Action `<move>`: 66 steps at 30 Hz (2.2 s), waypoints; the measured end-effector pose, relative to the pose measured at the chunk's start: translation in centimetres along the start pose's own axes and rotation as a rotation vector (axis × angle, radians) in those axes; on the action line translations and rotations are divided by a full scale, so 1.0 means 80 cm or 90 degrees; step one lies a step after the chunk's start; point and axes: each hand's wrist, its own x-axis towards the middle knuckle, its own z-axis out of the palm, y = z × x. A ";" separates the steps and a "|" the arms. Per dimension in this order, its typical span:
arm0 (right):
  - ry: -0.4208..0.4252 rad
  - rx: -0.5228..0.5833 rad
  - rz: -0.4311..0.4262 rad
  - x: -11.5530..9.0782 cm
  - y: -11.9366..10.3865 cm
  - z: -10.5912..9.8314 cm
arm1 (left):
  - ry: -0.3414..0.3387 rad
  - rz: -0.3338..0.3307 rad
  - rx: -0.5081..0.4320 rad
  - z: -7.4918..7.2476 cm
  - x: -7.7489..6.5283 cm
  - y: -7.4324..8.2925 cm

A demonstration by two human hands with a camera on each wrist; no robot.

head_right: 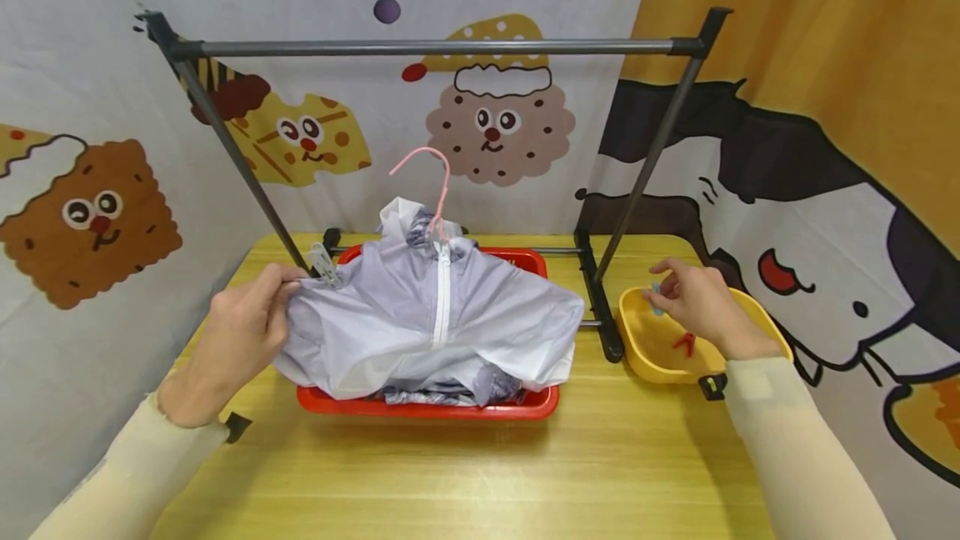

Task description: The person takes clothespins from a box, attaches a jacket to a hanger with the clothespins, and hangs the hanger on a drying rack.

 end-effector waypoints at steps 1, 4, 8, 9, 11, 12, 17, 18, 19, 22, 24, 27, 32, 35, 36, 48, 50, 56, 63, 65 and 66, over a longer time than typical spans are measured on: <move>0.008 -0.002 -0.006 0.000 -0.002 -0.001 | 0.000 0.000 -0.001 0.000 0.000 0.000; 0.035 -0.011 -0.025 0.002 -0.006 -0.002 | -0.004 -0.003 -0.002 0.000 -0.001 0.000; 0.049 -0.002 -0.022 0.002 -0.010 -0.003 | -0.012 -0.010 -0.007 0.000 -0.001 0.000; 0.049 0.001 -0.021 0.002 -0.011 -0.004 | -0.014 -0.011 -0.007 0.000 -0.001 0.000; 0.050 0.007 -0.014 0.002 -0.014 -0.004 | -0.013 -0.011 -0.008 0.000 0.000 0.000; 0.054 0.007 -0.015 0.002 -0.016 -0.004 | -0.012 -0.010 -0.008 0.000 0.000 0.001; 0.085 0.001 -0.029 0.003 -0.027 -0.004 | -0.009 -0.011 -0.003 0.000 -0.001 0.001; 0.091 0.002 -0.030 0.003 -0.030 -0.005 | -0.010 -0.013 -0.001 0.000 -0.001 0.001; 0.095 0.005 -0.031 0.003 -0.032 -0.005 | -0.011 -0.015 0.000 0.000 -0.002 0.001; 0.102 0.012 -0.031 0.003 -0.038 -0.005 | -0.015 -0.018 0.001 0.000 -0.002 0.001; 0.106 0.017 -0.030 0.003 -0.042 -0.005 | -0.016 -0.020 -0.001 0.000 -0.002 0.001; 0.113 0.020 -0.031 0.003 -0.047 -0.005 | -0.019 -0.024 -0.006 0.001 -0.001 0.001; 0.121 0.033 -0.024 0.004 -0.054 -0.006 | -0.024 -0.028 -0.016 0.002 0.001 0.001; 0.130 0.039 -0.025 0.004 -0.058 -0.007 | -0.023 -0.029 -0.019 0.003 0.002 0.001; 0.135 0.041 -0.028 0.004 -0.060 -0.007 | -0.023 -0.029 -0.019 0.003 0.002 0.001; 0.169 0.093 -0.035 0.002 -0.087 -0.014 | -0.023 -0.024 -0.017 0.005 0.002 0.000; 0.177 0.108 -0.043 0.001 -0.091 -0.014 | -0.022 -0.024 -0.019 0.005 0.002 0.000; 0.197 0.148 -0.067 0.001 -0.104 -0.014 | -0.020 -0.023 -0.019 0.006 0.001 0.000; 0.222 0.198 -0.090 0.002 -0.124 -0.018 | -0.011 -0.019 -0.008 0.005 0.002 0.000; 0.230 0.213 -0.096 0.003 -0.130 -0.019 | -0.009 -0.017 -0.005 0.005 0.003 0.000; 0.235 0.218 -0.097 0.003 -0.133 -0.019 | -0.009 -0.018 -0.005 0.005 0.003 0.000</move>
